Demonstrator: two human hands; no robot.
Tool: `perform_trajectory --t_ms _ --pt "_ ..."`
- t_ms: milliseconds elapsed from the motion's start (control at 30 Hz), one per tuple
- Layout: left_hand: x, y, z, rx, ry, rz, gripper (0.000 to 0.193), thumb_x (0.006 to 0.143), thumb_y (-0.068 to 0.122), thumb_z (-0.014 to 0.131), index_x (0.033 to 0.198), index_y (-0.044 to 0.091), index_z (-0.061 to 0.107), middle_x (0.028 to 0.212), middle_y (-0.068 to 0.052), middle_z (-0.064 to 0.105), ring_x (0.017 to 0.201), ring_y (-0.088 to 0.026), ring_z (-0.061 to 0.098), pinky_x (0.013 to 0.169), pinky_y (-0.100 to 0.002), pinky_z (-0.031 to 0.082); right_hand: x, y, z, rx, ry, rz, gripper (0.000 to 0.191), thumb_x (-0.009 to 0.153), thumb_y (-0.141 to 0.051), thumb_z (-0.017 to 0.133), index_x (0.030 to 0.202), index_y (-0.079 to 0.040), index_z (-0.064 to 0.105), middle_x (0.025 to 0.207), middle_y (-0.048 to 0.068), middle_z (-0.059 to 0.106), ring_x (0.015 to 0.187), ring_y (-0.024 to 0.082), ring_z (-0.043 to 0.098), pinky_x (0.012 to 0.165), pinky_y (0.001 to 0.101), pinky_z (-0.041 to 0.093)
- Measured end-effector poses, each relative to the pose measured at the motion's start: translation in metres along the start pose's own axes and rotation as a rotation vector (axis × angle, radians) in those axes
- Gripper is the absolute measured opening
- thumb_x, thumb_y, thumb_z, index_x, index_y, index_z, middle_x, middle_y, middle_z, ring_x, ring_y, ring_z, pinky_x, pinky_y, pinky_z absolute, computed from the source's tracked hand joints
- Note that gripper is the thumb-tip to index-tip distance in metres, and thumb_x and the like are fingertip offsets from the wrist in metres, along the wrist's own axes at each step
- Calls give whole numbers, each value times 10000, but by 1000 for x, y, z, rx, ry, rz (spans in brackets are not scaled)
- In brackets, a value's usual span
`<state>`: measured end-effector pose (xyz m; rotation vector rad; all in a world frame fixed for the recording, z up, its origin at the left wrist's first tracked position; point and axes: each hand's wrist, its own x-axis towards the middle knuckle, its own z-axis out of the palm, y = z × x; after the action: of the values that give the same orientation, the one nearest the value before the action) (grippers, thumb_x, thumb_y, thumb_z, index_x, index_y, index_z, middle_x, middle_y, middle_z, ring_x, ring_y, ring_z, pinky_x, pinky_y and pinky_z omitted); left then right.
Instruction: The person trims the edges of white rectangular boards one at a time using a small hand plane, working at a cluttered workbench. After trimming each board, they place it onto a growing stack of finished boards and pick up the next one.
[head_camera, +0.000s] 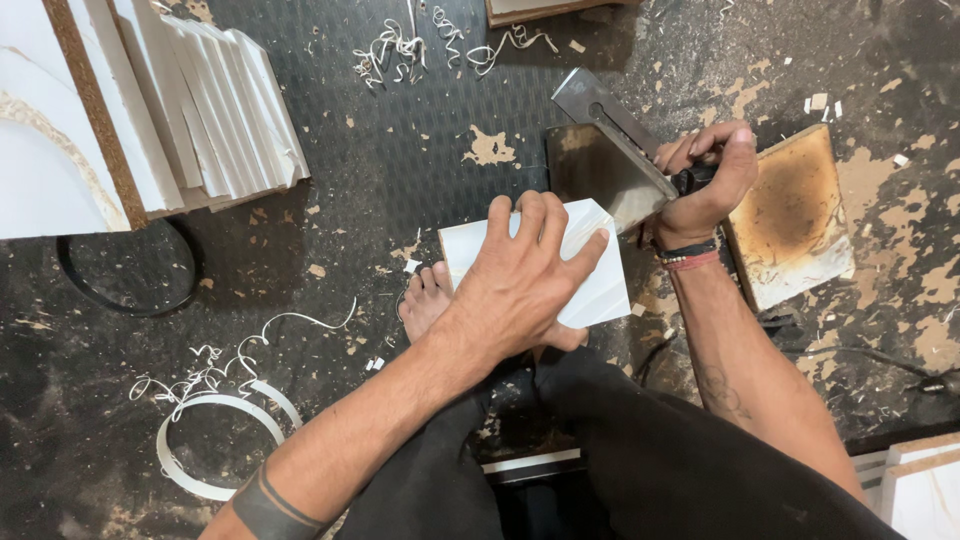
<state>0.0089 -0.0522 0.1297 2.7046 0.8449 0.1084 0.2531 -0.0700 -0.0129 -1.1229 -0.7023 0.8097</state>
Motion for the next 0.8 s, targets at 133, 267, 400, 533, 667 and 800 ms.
perform_trajectory --t_ms 133,267,400,533,667,800 --pt "-2 0 1 15 2 3 1139 425 728 836 1349 94 629 1145 -303 568 1092 -411 516 929 -549 397 0 0 0 -19 -20 -18 403 1162 -362 370 939 -36 452 590 94 394 483 194 387 529 356 403" --pt "-3 0 5 7 13 0 1082 463 691 840 1334 82 636 1149 -313 570 1092 -418 517 923 -547 399 0 0 -1 -8 -10 -5 417 1172 -369 369 937 -34 453 594 97 398 491 201 402 552 367 418" --pt "-5 -1 11 -29 17 -6 1071 468 668 842 1332 69 638 1140 -315 569 1090 -422 518 926 -555 397 0 0 -1 -13 -11 -16 421 1173 -372 370 941 -31 452 593 99 397 492 204 406 563 371 429" --pt "-6 -3 19 -22 -14 -10 1077 445 649 844 1333 75 638 1129 -315 569 1094 -424 522 925 -561 398 -1 0 -1 -9 -6 3 417 1182 -365 354 941 -35 442 597 103 402 500 205 412 557 360 419" --pt "-8 -4 27 -57 -67 -22 1085 451 662 858 1328 66 631 1135 -327 565 1103 -430 518 931 -569 396 1 1 -1 -2 -28 -5 426 1188 -356 339 927 -32 433 620 95 397 497 202 411 570 368 431" --pt "-13 -7 38 -47 -59 -30 1162 376 705 843 1347 105 626 1182 -325 567 1135 -413 510 930 -558 393 2 3 -3 -1 -26 -8 424 1189 -353 334 941 -27 442 652 100 403 507 202 411 577 367 440"
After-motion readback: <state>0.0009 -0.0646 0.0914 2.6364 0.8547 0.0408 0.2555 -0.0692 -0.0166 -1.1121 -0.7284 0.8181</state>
